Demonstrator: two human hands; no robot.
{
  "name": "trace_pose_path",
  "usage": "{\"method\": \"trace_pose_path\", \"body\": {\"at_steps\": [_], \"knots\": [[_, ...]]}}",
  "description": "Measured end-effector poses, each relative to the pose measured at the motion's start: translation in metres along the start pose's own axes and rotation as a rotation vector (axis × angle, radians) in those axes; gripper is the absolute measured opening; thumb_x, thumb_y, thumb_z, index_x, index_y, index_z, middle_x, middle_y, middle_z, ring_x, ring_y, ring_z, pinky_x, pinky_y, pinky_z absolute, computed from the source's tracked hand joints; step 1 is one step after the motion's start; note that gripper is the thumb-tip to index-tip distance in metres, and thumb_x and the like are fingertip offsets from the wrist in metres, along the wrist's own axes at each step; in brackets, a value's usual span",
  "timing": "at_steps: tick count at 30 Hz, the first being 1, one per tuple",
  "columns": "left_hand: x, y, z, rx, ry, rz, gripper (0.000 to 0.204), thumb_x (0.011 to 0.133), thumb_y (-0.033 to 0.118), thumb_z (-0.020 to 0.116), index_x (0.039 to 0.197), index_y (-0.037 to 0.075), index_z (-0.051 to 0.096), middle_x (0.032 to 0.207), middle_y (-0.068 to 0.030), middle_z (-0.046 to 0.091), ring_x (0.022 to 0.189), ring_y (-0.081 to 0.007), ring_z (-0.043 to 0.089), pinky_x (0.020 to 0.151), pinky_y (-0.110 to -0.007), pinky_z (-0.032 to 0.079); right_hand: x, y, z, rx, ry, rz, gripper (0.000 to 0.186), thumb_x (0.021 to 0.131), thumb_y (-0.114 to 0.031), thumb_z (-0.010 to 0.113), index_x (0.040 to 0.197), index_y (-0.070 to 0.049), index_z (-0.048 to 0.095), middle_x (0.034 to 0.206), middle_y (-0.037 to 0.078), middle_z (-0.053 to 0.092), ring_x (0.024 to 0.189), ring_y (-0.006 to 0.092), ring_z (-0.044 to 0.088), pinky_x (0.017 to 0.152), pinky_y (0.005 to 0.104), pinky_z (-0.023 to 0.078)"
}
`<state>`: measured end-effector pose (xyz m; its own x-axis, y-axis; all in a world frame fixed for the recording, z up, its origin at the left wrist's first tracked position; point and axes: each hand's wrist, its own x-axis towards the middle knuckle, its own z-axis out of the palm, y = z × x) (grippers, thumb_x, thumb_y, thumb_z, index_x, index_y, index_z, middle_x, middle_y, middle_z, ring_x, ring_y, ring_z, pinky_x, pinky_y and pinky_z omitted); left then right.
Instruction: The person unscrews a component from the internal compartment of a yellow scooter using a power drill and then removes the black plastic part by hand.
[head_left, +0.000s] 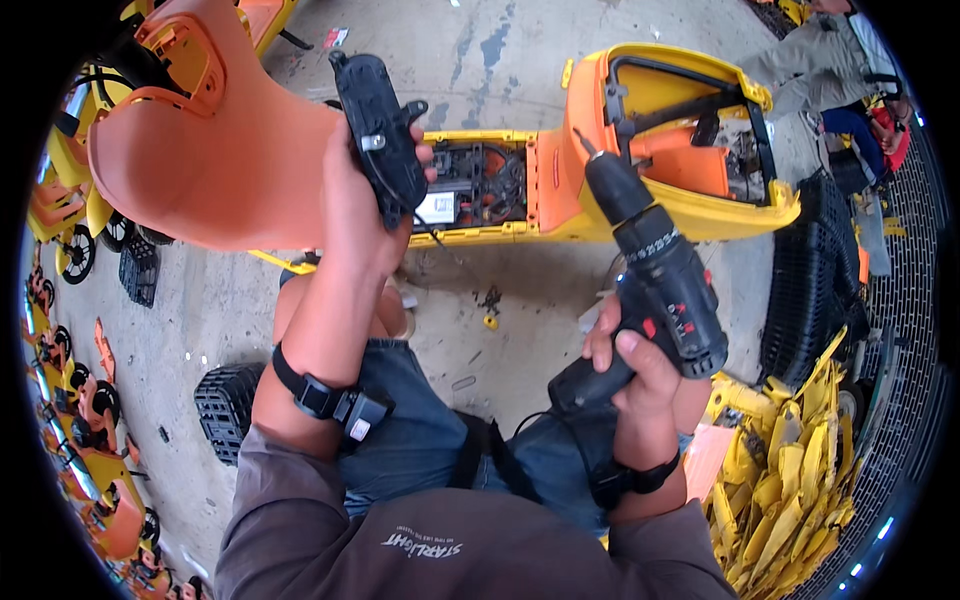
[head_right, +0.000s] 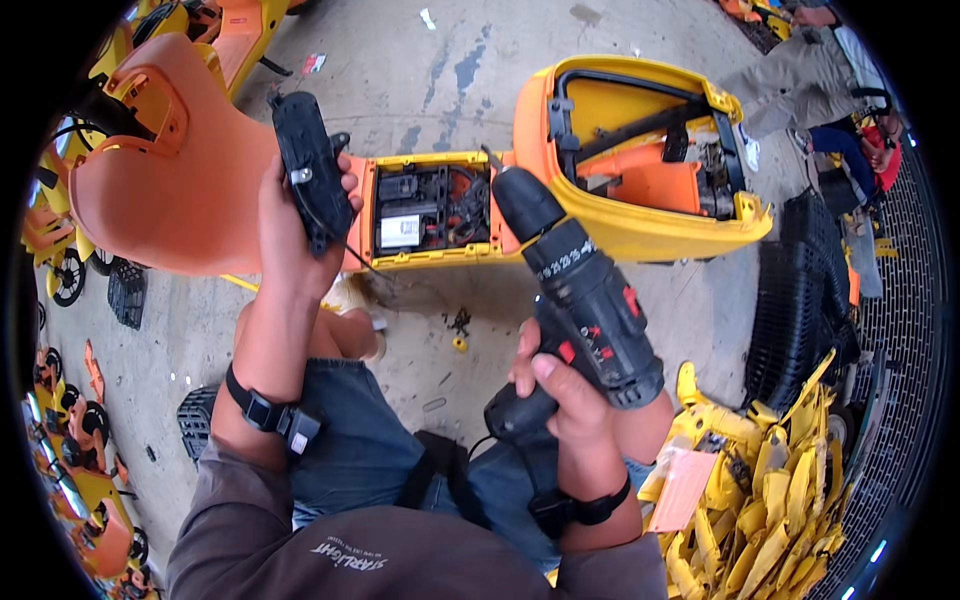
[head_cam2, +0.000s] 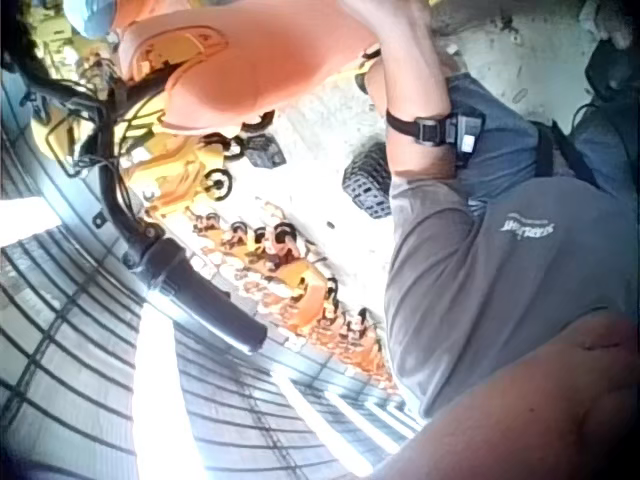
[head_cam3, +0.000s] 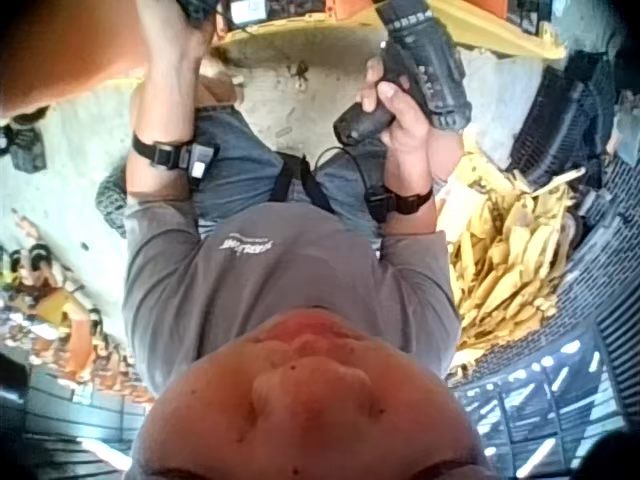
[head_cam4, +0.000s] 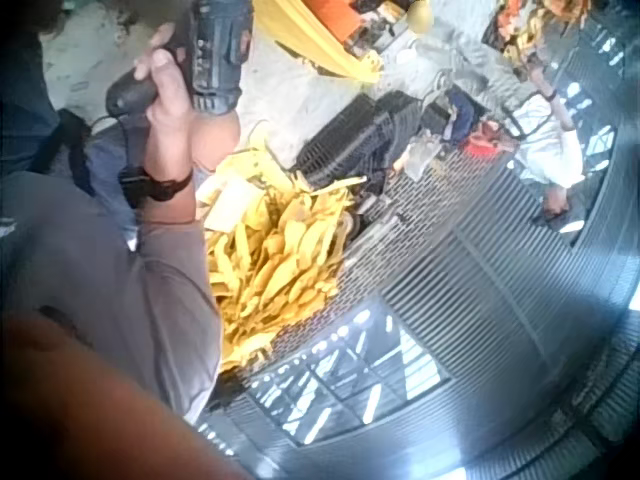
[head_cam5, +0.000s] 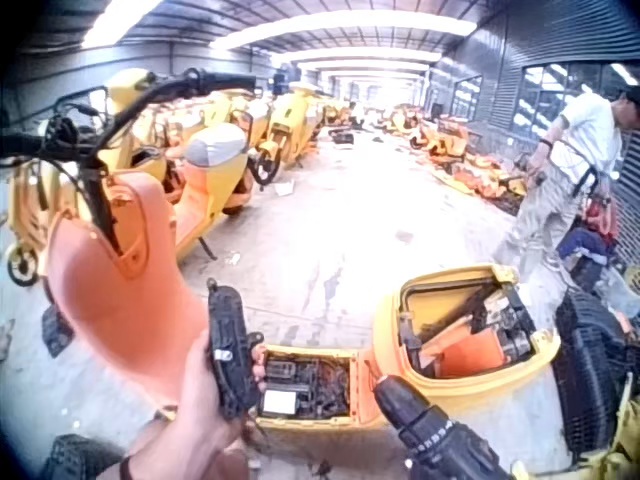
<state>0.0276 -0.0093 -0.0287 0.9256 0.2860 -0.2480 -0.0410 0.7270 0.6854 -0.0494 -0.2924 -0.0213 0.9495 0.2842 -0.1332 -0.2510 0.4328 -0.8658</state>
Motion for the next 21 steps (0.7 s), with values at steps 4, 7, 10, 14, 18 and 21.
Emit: {"method": "trace_pose_path", "body": {"at_steps": [4,7,10,14,18,21], "knots": [[0.002,0.001,-0.002,0.005,0.039,-0.011,0.044,0.103,0.037,0.036,0.11,-0.001,0.056,0.091,-0.0087,0.062,0.079,-0.0169,0.062,0.071,-0.032,0.055,0.001,0.0,0.009,-0.134,0.049,-0.054,0.05,0.083,-0.011,0.062,0.128,0.004,0.046,0.103,0.016,0.06,0.068,0.0154,0.06,0.07,0.0328,0.052],[0.003,0.0,-0.001,-0.002,0.027,-0.007,0.044,0.103,0.037,0.036,0.111,-0.001,0.056,0.091,-0.0089,0.063,0.078,-0.0167,0.062,0.07,-0.031,0.054,0.003,0.002,0.003,-0.067,0.05,-0.036,0.054,0.083,-0.01,0.062,0.132,0.005,0.043,0.111,0.02,0.06,0.068,0.0163,0.061,0.069,0.0334,0.053],[0.004,-0.001,0.004,0.007,0.032,-0.008,0.045,0.103,0.037,0.034,0.111,-0.001,0.056,0.091,-0.0091,0.063,0.078,-0.0168,0.062,0.07,-0.031,0.054,0.006,0.003,-0.001,-0.045,0.099,-0.007,0.061,0.08,-0.009,0.061,0.136,0.003,0.038,0.111,0.021,0.059,0.065,0.0169,0.06,0.066,0.0328,0.054],[0.004,0.01,-0.01,0.008,0.069,0.009,0.05,0.104,0.044,0.03,0.108,0.002,0.057,0.091,-0.01,0.065,0.077,-0.0188,0.064,0.068,-0.033,0.055,0.012,0.003,0.016,-0.063,0.092,0.023,0.064,0.079,-0.008,0.06,0.137,0.002,0.037,0.11,0.021,0.058,0.066,0.0173,0.059,0.065,0.0325,0.053],[0.005,0.007,-0.01,0.071,0.15,-0.12,0.063,0.098,0.06,0.036,0.101,0.003,0.062,0.084,-0.0165,0.069,0.076,-0.0254,0.068,0.075,-0.04,0.055,0.0,0.019,-0.015,0.012,0.035,0.225,0.053,0.088,-0.024,0.059,0.132,0.001,0.043,0.068,0.005,0.056,0.069,0.0205,0.059,0.07,0.0358,0.053],[0.017,-0.026,0.006,0.032,0.149,-0.131,0.052,0.1,0.053,0.038,0.098,0.004,0.057,0.073,-0.0103,0.062,0.058,-0.0215,0.059,0.057,-0.036,0.051,-0.006,0.007,-0.01,0.11,-0.01,0.179,0.047,0.094,-0.023,0.051,0.133,0.0,0.04,0.088,0.006,0.059,0.068,0.0152,0.055,0.074,0.0323,0.052]]}}
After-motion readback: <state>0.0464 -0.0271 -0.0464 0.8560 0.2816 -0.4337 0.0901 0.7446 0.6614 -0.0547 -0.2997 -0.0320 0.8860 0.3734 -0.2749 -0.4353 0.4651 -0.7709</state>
